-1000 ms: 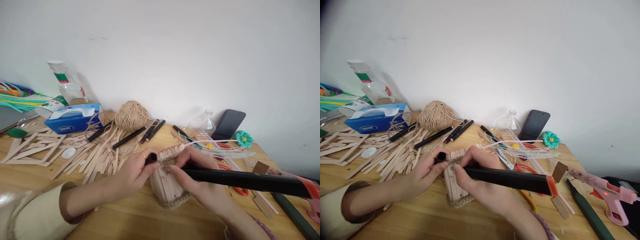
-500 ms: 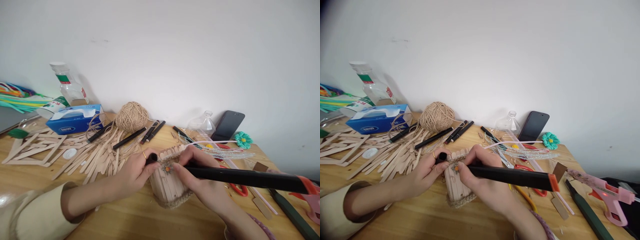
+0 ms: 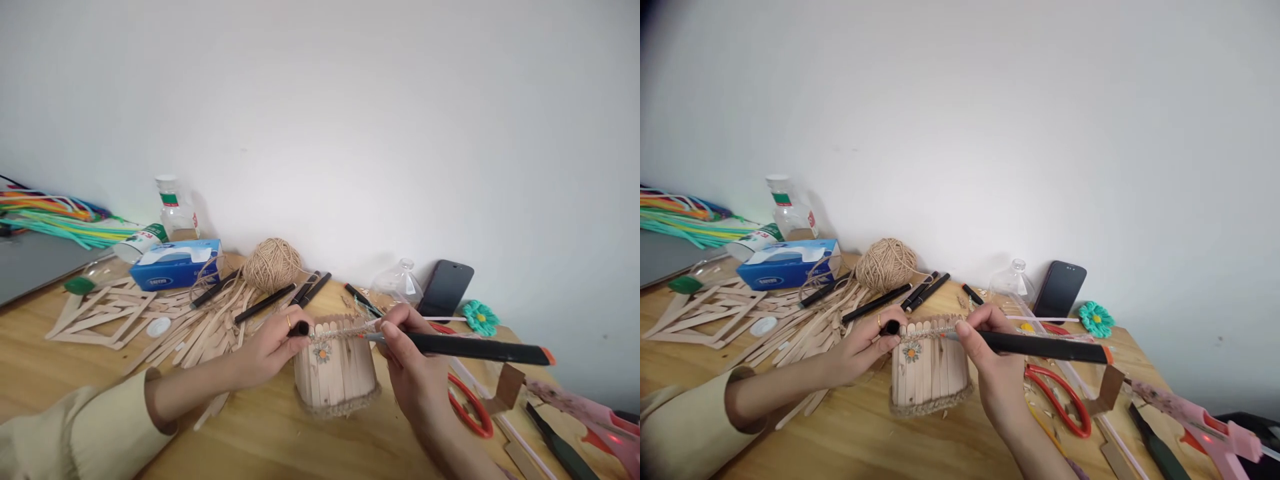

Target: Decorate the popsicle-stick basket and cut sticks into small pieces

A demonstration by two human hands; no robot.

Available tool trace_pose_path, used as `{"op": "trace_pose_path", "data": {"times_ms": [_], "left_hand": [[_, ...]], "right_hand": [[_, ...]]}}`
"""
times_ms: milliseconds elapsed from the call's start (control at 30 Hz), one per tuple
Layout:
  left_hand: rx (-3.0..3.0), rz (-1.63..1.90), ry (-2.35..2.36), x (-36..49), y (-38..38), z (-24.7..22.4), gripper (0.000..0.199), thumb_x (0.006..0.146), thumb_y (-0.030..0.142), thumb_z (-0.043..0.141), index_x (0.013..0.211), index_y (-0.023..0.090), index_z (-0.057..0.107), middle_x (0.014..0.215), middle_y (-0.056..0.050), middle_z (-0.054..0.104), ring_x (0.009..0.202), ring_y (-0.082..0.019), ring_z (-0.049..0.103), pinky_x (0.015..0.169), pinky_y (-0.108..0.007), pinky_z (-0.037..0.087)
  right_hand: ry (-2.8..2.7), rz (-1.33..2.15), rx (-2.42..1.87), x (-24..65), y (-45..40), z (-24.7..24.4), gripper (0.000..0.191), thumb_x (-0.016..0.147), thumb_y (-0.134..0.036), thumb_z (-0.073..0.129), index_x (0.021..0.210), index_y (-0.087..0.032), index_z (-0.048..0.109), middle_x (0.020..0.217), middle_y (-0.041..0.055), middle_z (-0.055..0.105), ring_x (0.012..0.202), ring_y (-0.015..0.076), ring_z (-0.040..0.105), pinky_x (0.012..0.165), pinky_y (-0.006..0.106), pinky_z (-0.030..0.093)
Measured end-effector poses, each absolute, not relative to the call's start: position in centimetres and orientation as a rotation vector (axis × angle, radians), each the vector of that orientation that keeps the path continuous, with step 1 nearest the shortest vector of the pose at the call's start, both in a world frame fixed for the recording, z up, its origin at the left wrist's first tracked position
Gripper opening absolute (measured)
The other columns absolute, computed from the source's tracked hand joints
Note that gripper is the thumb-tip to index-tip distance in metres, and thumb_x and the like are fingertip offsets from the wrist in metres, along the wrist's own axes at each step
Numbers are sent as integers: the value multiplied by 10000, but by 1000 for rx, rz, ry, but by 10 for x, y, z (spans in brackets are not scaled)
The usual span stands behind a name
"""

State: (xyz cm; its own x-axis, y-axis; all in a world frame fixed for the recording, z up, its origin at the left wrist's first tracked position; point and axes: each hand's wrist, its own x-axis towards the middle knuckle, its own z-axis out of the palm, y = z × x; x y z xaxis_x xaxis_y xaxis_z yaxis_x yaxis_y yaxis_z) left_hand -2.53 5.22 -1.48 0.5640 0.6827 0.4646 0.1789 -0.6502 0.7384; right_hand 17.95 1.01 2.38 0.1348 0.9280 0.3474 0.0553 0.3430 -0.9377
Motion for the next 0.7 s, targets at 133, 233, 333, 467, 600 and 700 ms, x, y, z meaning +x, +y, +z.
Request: {"op": "trace_pose_path", "data": {"times_ms": [133,233,333,467,600,700], "left_hand": [[2121,1017,655,-27,56,-16,248,926,373,363,911,168,502,852,-45,533,808,-180,515,754,-305,418],[2117,1019,665,-27,55,-19,216,926,341,374,926,167,502,865,-47,544,820,-179,526,762,-303,424],[2110,1014,677,-27,54,-19,209,928,333,373,938,167,500,887,-54,564,840,-184,537,776,-306,427],[2103,1000,681,-27,54,-20,233,932,358,362,938,169,500,900,-56,580,849,-187,545,775,-300,432],[2096,990,678,-27,55,-21,260,931,384,356,931,170,503,874,-46,581,817,-181,543,746,-285,434],[2092,979,691,-27,56,-21,271,928,393,362,933,169,514,858,-40,579,799,-176,540,731,-275,432]], "right_hand": [[-1213,863,-1002,178,8,28,226,728,-376,709,719,-235,533,577,-66,427,514,104,345,466,220,262],[-1235,861,-1004,178,7,31,181,698,-333,739,755,-256,586,657,-50,522,607,122,436,538,221,330],[-1296,859,-976,179,6,31,169,691,-357,734,806,-273,643,701,-32,564,656,142,475,576,239,362],[-1383,844,-990,178,5,29,196,717,-401,696,656,-226,633,639,-13,561,618,148,480,550,251,360],[-1348,883,-1074,171,3,26,199,764,-400,645,695,-223,583,528,-60,401,497,112,349,449,225,253],[-1409,909,-1068,166,-1,25,223,787,-417,609,705,-223,536,525,-68,368,474,104,306,428,221,224]]}}
